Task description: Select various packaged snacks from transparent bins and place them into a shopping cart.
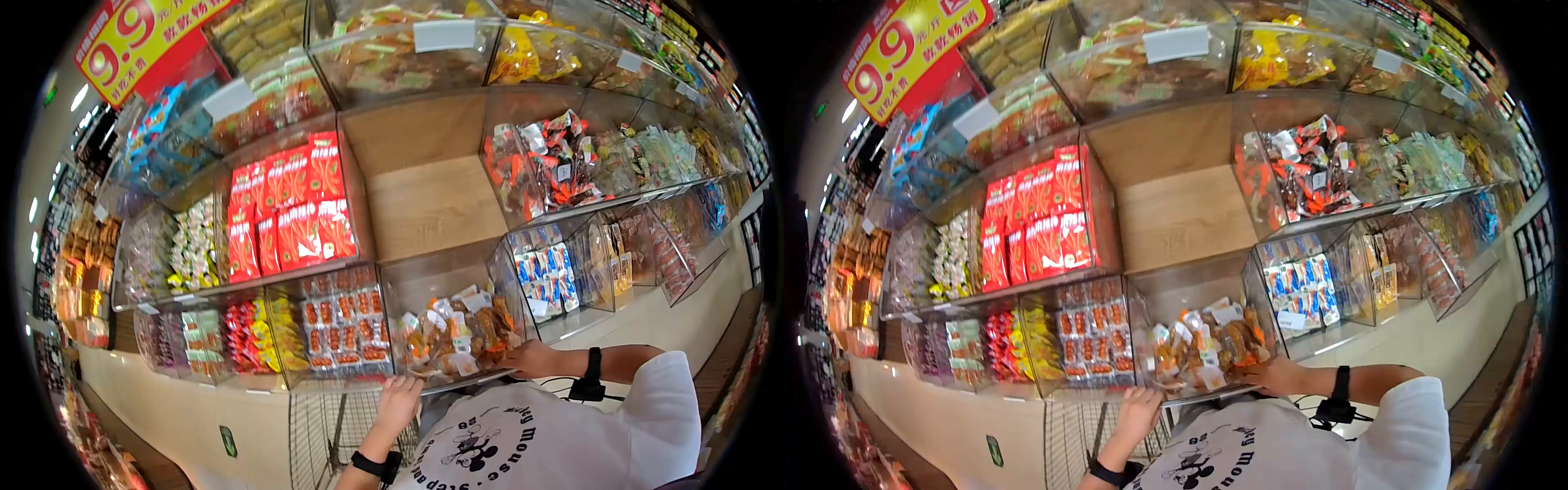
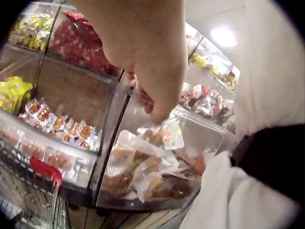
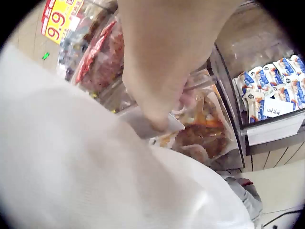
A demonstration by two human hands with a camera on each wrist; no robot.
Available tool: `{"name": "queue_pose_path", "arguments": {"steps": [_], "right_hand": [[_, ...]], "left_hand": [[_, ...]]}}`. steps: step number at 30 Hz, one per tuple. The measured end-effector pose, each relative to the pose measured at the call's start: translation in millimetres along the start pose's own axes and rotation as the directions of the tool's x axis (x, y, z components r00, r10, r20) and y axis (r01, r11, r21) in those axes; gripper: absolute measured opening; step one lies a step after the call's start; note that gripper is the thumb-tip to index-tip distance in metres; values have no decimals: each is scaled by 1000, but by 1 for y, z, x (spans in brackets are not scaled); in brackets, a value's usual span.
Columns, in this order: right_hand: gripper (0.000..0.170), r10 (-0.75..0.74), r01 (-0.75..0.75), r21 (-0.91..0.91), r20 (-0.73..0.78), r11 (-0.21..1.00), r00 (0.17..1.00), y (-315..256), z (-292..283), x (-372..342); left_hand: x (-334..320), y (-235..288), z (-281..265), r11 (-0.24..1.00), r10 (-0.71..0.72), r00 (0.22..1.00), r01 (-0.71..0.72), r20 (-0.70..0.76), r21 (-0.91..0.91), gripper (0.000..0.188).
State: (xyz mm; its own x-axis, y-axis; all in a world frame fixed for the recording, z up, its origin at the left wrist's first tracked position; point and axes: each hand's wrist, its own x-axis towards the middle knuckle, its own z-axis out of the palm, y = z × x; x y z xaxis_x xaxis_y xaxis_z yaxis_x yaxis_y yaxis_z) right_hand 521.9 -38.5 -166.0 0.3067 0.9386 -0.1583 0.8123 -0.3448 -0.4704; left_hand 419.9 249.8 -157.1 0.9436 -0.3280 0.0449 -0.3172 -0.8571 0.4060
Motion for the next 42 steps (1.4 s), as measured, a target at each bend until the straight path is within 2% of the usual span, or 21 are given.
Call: {"name": "queue_pose_path", "arguments": {"steps": [5,9,13,14,17,20,23,25,26,27,29,31,32,33,34,35,37,38,39,41,42], "right_hand": [[18,-74,73,-143,-7,987,997,7,39,6],[17,-18,27,-191,50,981,999,34,93,12],[18,83,-69,-160,87,985,993,33,77,26],[23,83,-79,-48,91,996,992,24,54,37],[31,472,-409,299,-178,862,864,40,74,77],[31,552,-474,320,-229,820,801,99,125,138],[26,694,-527,497,-247,689,676,99,111,149],[21,564,-281,555,-442,783,698,85,72,140],[16,568,-325,493,-498,807,655,78,54,137],[16,587,-413,436,-423,799,690,61,25,131],[22,468,-301,407,-417,863,779,25,-19,124],[23,347,-235,371,-274,898,897,-22,-46,124],[24,278,-196,357,-194,913,941,-46,-55,129],[27,107,-37,361,-177,932,978,-72,-56,138],[27,-58,159,463,-225,872,973,-87,-33,152],[26,-144,194,408,-151,892,978,-115,-24,163],[25,-230,159,511,78,845,970,-158,18,189],[25,-218,161,648,9,745,976,-162,65,208],[25,-193,157,767,-44,622,980,-168,110,222],[25,28,-175,845,186,505,982,-195,161,231],[26,134,-341,839,314,425,940,-210,182,230]], "left_hand": [[-15,-8,44,1000,9,1000,-8,-28,3,13],[-12,-24,81,989,6,999,-11,35,144,8],[3,-37,87,999,-30,999,31,-13,39,7],[5,-38,89,994,-48,998,44,49,96,19],[7,-26,69,998,-69,998,69,2,-8,27],[-6,-10,57,923,-288,954,253,-86,-289,30],[-40,-12,40,815,-526,849,483,-59,-320,29],[-73,-14,38,759,-612,774,514,-166,-400,25],[-89,-14,39,711,-667,723,545,-181,-445,24],[-102,-14,39,661,-717,670,568,-192,-490,22],[-116,-8,34,672,-720,641,550,-265,-496,29],[-118,3,19,668,-729,597,519,-333,-533,33],[-115,12,3,710,-685,618,446,-386,-545,41],[-112,21,-2,687,-675,629,346,-385,-639,41],[-111,29,-6,652,-664,638,240,-389,-719,41],[-116,34,-6,608,-654,642,132,-400,-783,41],[-141,36,-4,294,-733,672,452,105,-842,39],[-154,36,0,118,-705,614,594,355,-796,37],[-172,34,27,23,-809,543,411,225,-911,35],[-216,31,105,-24,-962,271,-38,13,-999,32],[-236,37,113,16,-987,160,-44,-23,-999,30]]}}
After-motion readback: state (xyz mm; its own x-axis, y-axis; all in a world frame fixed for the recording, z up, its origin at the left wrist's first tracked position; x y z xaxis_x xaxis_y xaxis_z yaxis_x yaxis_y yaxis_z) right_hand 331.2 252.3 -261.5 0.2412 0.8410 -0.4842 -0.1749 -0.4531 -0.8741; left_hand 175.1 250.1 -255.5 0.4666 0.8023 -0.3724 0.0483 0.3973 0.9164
